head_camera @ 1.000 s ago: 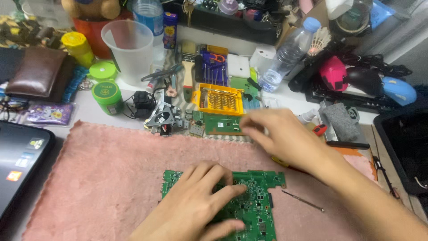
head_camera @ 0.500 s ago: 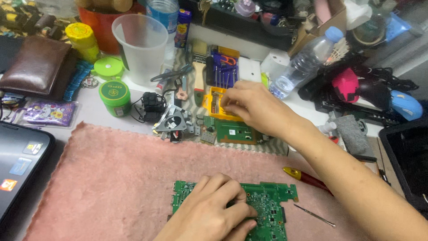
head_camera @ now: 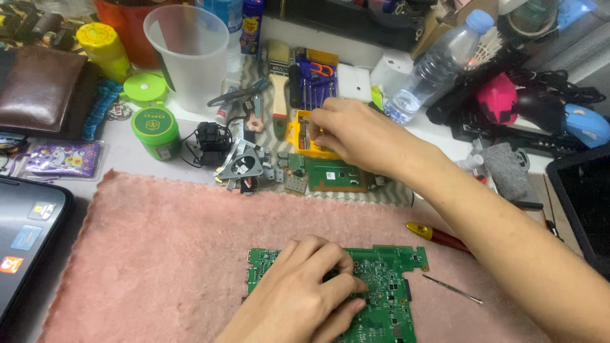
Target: The person uses a small metal tool to scrape and clean the surface of a green circuit board. They then switch to a red-handled screwdriver to continue working on specific components on the board.
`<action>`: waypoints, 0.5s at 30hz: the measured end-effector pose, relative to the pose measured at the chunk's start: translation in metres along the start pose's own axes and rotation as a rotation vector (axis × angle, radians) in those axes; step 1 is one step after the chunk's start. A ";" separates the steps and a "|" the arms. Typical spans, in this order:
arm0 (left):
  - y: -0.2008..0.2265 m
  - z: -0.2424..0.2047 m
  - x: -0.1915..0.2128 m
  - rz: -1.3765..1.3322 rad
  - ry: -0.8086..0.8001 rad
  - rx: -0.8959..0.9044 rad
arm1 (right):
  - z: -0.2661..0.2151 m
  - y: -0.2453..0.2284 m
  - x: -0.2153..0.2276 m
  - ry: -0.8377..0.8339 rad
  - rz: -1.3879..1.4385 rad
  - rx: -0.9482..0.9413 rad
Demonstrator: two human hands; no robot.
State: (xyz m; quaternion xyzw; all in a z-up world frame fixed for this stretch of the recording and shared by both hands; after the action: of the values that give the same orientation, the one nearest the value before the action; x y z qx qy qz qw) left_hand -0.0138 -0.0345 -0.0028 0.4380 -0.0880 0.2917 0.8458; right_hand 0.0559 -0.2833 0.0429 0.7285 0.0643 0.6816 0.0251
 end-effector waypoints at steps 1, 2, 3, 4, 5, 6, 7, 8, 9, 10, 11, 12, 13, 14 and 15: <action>0.000 0.000 0.000 0.001 -0.003 -0.001 | 0.000 0.002 -0.001 0.002 0.001 -0.003; 0.000 0.000 0.000 0.001 -0.005 -0.003 | 0.000 0.004 -0.002 -0.015 0.008 -0.014; 0.000 0.000 0.000 0.001 -0.008 -0.006 | 0.001 0.006 -0.004 -0.033 0.016 -0.026; 0.000 0.000 0.000 0.003 -0.007 -0.007 | 0.001 0.005 -0.003 -0.031 0.015 -0.025; 0.000 0.000 0.000 0.011 -0.013 -0.004 | 0.001 0.005 -0.003 -0.062 0.016 -0.039; 0.000 0.000 -0.001 0.019 -0.017 -0.001 | 0.001 0.005 -0.003 -0.093 0.015 -0.051; 0.001 0.000 0.000 0.022 -0.016 -0.002 | 0.001 0.006 -0.001 -0.091 0.014 -0.049; 0.002 0.001 0.001 0.014 -0.018 0.002 | 0.002 0.006 -0.001 -0.100 0.026 -0.057; 0.002 0.001 0.002 0.005 -0.020 0.006 | 0.002 0.006 0.000 -0.109 0.038 -0.066; 0.004 0.002 0.004 0.009 -0.020 0.006 | 0.001 0.001 0.009 -0.106 0.038 -0.063; 0.005 0.003 0.006 -0.018 -0.011 0.010 | -0.001 -0.002 0.017 -0.140 0.052 -0.117; 0.007 0.004 0.007 -0.048 -0.003 0.014 | -0.004 -0.005 0.023 -0.176 0.068 -0.171; 0.010 0.006 0.009 -0.046 -0.004 0.015 | -0.012 -0.008 0.029 -0.174 0.069 -0.170; 0.010 0.007 0.014 -0.094 0.070 0.074 | -0.021 -0.010 0.038 -0.113 0.086 -0.158; 0.010 0.009 0.018 -0.142 0.144 0.133 | -0.030 -0.013 0.046 -0.052 0.103 -0.146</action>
State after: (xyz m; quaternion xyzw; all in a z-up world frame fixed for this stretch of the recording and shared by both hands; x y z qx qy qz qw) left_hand -0.0040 -0.0290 0.0169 0.4763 0.0238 0.2668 0.8375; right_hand 0.0282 -0.2661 0.0889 0.7446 -0.0239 0.6656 0.0446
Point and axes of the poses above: each hand's wrist, its own z-axis towards the middle knuckle, its own x-axis out of the back of the hand, y = z × x, the point moved 4 cm from there along z, towards the middle knuckle, and after that the axes turned 14 degrees about -z, right-handed, at the moved point
